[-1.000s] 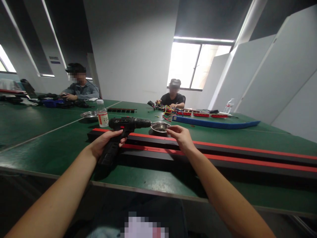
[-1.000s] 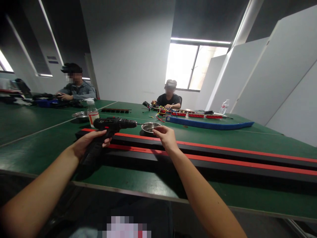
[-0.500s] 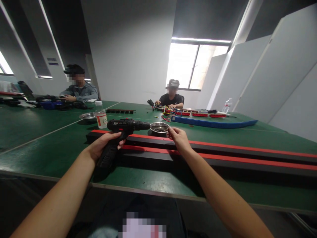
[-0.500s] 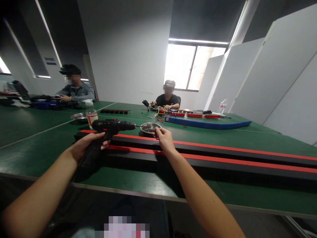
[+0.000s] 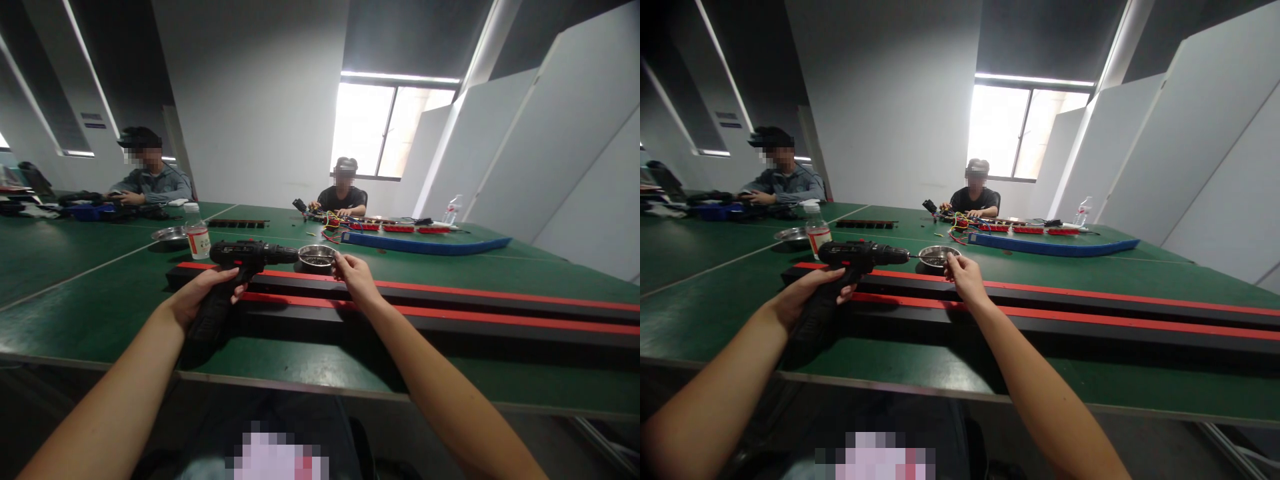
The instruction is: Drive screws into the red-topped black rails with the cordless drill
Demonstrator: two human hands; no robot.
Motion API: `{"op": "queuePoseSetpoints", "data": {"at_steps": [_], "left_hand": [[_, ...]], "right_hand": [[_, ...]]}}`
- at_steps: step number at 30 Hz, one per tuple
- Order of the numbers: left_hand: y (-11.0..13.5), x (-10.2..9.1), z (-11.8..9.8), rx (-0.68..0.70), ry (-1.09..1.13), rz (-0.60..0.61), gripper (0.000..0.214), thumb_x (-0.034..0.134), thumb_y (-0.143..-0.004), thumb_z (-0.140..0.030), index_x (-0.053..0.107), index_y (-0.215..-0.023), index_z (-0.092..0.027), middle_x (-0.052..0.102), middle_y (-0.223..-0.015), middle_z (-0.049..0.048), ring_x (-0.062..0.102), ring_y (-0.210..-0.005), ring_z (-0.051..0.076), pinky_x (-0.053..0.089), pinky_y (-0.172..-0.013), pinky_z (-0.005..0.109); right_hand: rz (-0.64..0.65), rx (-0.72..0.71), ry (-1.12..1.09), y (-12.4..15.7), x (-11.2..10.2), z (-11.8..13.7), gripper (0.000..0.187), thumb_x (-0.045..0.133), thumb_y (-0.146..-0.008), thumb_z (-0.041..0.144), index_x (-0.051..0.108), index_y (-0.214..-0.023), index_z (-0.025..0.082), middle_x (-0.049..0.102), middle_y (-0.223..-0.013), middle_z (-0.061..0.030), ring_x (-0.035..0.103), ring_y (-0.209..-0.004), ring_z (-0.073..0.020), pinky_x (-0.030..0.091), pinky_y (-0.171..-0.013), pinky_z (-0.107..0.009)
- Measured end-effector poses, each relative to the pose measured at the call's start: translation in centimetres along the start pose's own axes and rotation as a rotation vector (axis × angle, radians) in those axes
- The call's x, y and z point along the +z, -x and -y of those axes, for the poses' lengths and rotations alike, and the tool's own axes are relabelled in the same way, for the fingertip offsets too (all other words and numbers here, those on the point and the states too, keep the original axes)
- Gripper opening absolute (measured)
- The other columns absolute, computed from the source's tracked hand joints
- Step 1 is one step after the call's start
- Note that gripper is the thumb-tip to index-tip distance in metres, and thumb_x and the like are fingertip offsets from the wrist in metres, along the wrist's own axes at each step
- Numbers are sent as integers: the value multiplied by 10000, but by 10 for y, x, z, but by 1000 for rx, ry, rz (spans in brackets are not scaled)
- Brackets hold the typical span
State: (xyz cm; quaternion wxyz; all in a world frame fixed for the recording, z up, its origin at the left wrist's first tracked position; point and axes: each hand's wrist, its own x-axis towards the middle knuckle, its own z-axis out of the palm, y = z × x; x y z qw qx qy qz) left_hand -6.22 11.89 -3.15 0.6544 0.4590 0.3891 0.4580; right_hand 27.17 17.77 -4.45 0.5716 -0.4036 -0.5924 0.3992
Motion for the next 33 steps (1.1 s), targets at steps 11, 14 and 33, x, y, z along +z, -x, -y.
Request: {"op": "queuePoseSetpoints", "data": {"at_steps": [11, 14, 33], "left_hand": [[-1, 2, 1, 2, -46, -1, 239, 763, -840, -324, 687, -845, -97, 634, -727, 67, 598, -593, 130, 505, -523, 190], [-1, 3, 0, 4, -63, -1, 248, 761, -843, -333, 686, -827, -97, 636, -730, 70, 598, -592, 132, 504, -519, 193], [4, 11, -2, -3, -86, -65, 282, 799, -801, -354, 692, -781, -93, 651, -680, 76, 599, -561, 137, 499, -492, 198]], "right_hand": [[23, -47, -52, 2, 3, 0, 557, 690, -762, 726, 587, -684, 184, 562, -590, 4, 495, -540, -121, 399, -547, -265], [41, -56, -41, 2, 4, 0, 557, 678, -776, 722, 575, -664, 187, 553, -584, 6, 488, -532, -119, 394, -541, -266], [70, -104, 50, 3, 5, 1, 565, 613, -820, 735, 552, -641, 203, 546, -580, 0, 494, -533, -132, 399, -543, -277]]}}
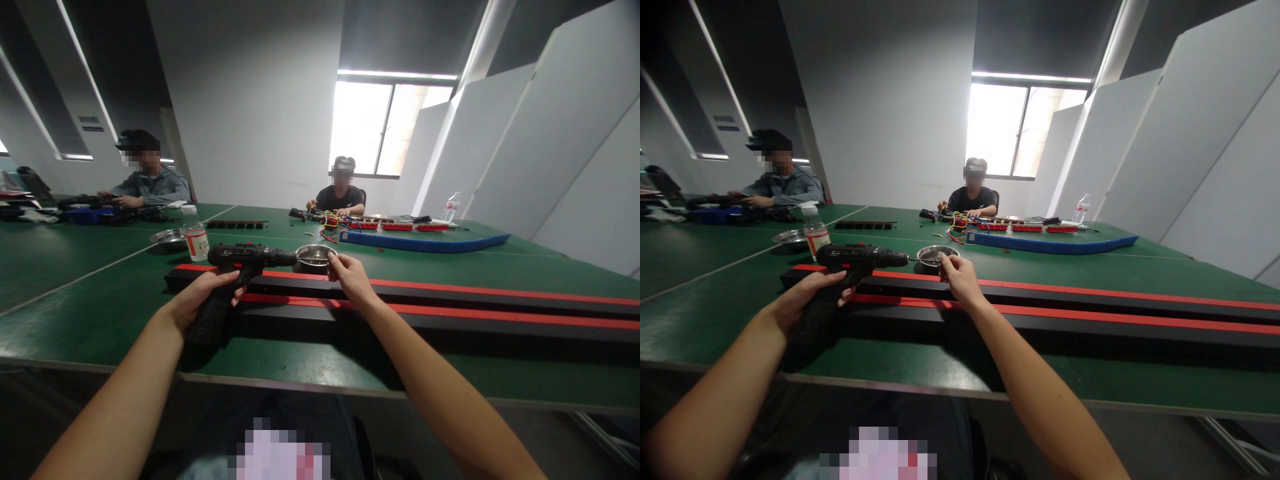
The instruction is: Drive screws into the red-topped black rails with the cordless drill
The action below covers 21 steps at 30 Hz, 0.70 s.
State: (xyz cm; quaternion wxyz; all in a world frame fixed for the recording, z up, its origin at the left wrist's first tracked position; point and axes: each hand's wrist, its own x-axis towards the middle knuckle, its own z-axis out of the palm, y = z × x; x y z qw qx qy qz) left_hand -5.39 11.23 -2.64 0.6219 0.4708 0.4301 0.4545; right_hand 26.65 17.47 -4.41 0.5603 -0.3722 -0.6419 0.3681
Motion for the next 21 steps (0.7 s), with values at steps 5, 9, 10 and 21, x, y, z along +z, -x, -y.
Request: {"op": "queuePoseSetpoints", "data": {"at_steps": [5, 9, 10, 21], "left_hand": [[-1, 0, 0, -1, -22, -29, 283, 802, -796, -358, 693, -782, -97, 657, -693, 77, 606, -571, 142, 501, -504, 206], [0, -3, 3, 34, -69, -10, 291, 778, -820, -380, 695, -779, -104, 664, -715, 75, 615, -592, 140, 501, -536, 205], [0, -4, 4, 46, -79, -11, 293, 775, -823, -384, 695, -776, -106, 664, -712, 72, 614, -593, 139, 501, -543, 206], [1, -4, 5, 92, -98, -16, 284, 774, -820, -381, 703, -771, -110, 663, -703, 73, 604, -593, 141, 493, -558, 214]], "right_hand": [[-29, -98, 149, 3, -1, -1, 533, 552, -903, 674, 545, -639, 211, 556, -585, -8, 506, -555, -147, 400, -572, -286], [-48, -131, 256, 4, -1, -3, 497, 512, -963, 603, 553, -660, 211, 575, -602, -14, 516, -567, -152, 389, -591, -289], [-37, -126, 251, 5, -1, -3, 499, 499, -970, 602, 551, -664, 212, 578, -603, -15, 519, -566, -153, 390, -592, -290], [-21, -91, 169, 4, 3, -4, 561, 465, -954, 683, 511, -639, 222, 548, -562, -7, 497, -534, -151, 378, -562, -293]]}}
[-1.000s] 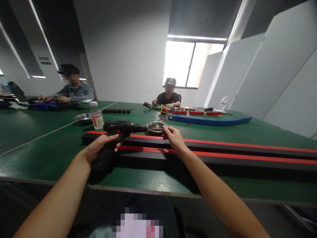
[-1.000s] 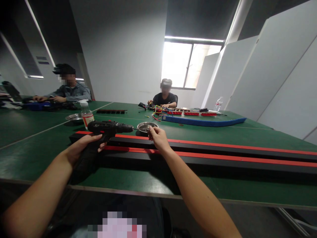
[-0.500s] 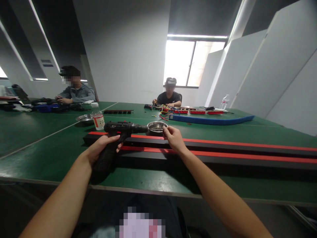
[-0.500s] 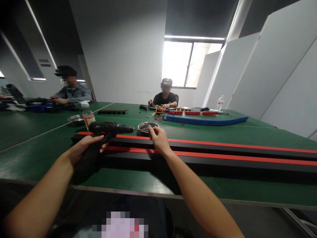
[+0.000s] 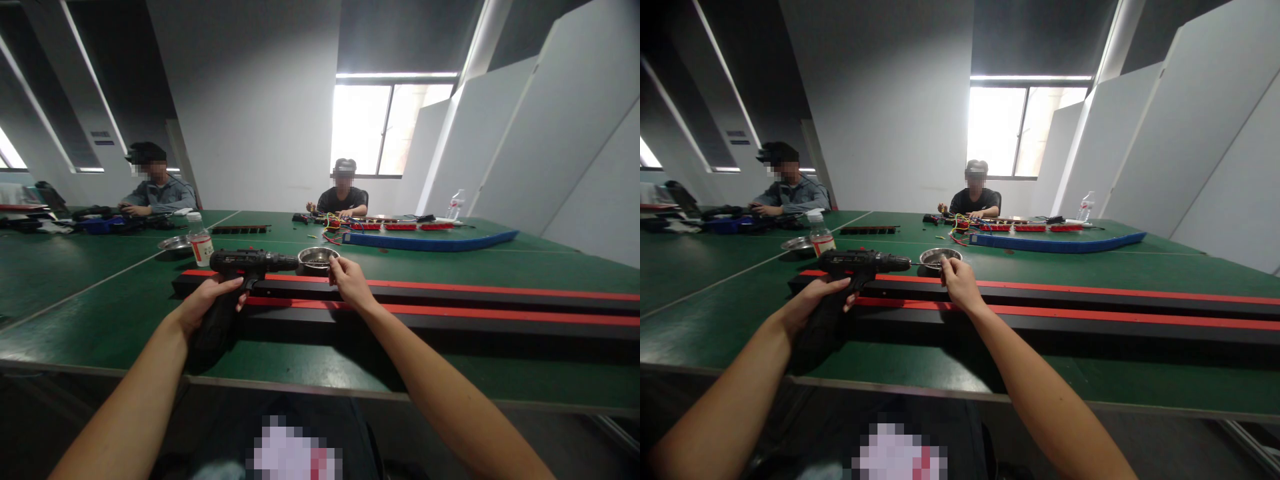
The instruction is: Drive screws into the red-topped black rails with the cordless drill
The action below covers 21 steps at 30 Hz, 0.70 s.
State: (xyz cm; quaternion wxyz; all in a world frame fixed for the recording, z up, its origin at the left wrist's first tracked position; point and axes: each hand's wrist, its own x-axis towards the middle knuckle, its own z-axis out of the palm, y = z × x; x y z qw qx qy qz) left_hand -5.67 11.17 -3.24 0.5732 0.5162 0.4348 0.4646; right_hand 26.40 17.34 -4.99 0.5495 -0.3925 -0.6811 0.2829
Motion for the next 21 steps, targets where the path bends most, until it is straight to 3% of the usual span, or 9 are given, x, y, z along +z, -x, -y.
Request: {"op": "queuePoseSetpoints", "data": {"at_steps": [10, 21], "left_hand": [[4, 2, 3, -4, -13, -63, 266, 806, -791, -356, 709, -790, -108, 670, -719, 74, 622, -607, 146, 522, -577, 220], [7, 5, 2, 39, -3, -26, 267, 774, -819, -369, 696, -759, -121, 645, -699, 56, 602, -599, 140, 517, -575, 220]], "right_hand": [[29, 27, -48, -3, 0, -6, 609, 481, -899, 759, 524, -633, 214, 553, -558, -8, 506, -519, -139, 393, -549, -280], [60, 86, -203, -5, 2, -5, 617, 580, -790, 811, 512, -672, 209, 534, -599, 12, 520, -513, -122, 413, -511, -265]]}}
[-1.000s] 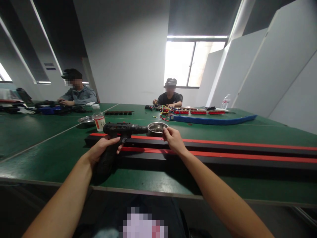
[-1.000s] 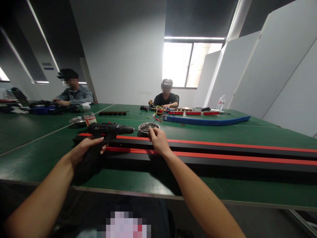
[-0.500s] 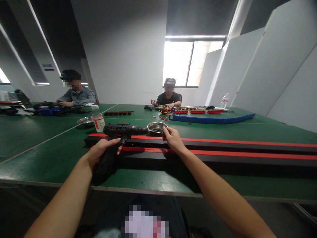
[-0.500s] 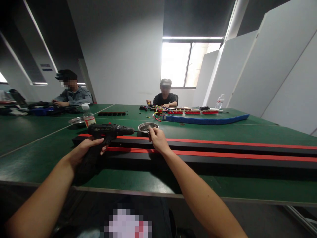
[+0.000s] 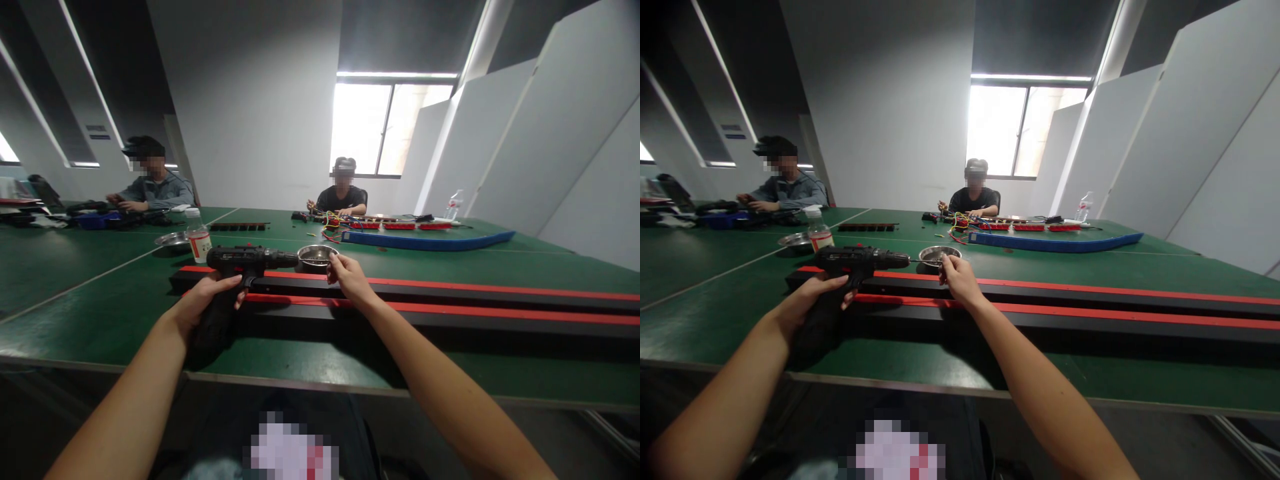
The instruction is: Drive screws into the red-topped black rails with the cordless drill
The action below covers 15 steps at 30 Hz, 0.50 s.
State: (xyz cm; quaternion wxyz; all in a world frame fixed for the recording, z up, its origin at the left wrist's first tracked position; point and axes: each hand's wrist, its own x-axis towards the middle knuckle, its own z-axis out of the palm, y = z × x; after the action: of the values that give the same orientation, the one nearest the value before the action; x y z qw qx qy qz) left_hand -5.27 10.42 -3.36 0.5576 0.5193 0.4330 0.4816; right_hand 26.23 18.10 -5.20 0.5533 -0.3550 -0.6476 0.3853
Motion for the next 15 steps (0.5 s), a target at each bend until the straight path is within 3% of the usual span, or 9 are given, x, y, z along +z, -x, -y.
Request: {"op": "queuePoseSetpoints", "data": {"at_steps": [6, 15], "left_hand": [[1, 0, 0, -52, 35, -24, 243, 800, -792, -345, 713, -775, -119, 654, -709, 54, 611, -597, 134, 525, -577, 220], [0, -2, 1, -22, 52, -15, 231, 801, -789, -337, 716, -789, -122, 662, -705, 56, 611, -589, 134, 525, -559, 215]], "right_hand": [[-7, -22, -25, 0, -1, 1, 597, 576, -803, 796, 517, -682, 214, 527, -594, 17, 504, -503, -120, 418, -509, -268], [-6, -43, 53, 3, -1, 9, 596, 542, -835, 789, 500, -662, 220, 525, -587, 9, 500, -519, -128, 397, -520, -273]]}}
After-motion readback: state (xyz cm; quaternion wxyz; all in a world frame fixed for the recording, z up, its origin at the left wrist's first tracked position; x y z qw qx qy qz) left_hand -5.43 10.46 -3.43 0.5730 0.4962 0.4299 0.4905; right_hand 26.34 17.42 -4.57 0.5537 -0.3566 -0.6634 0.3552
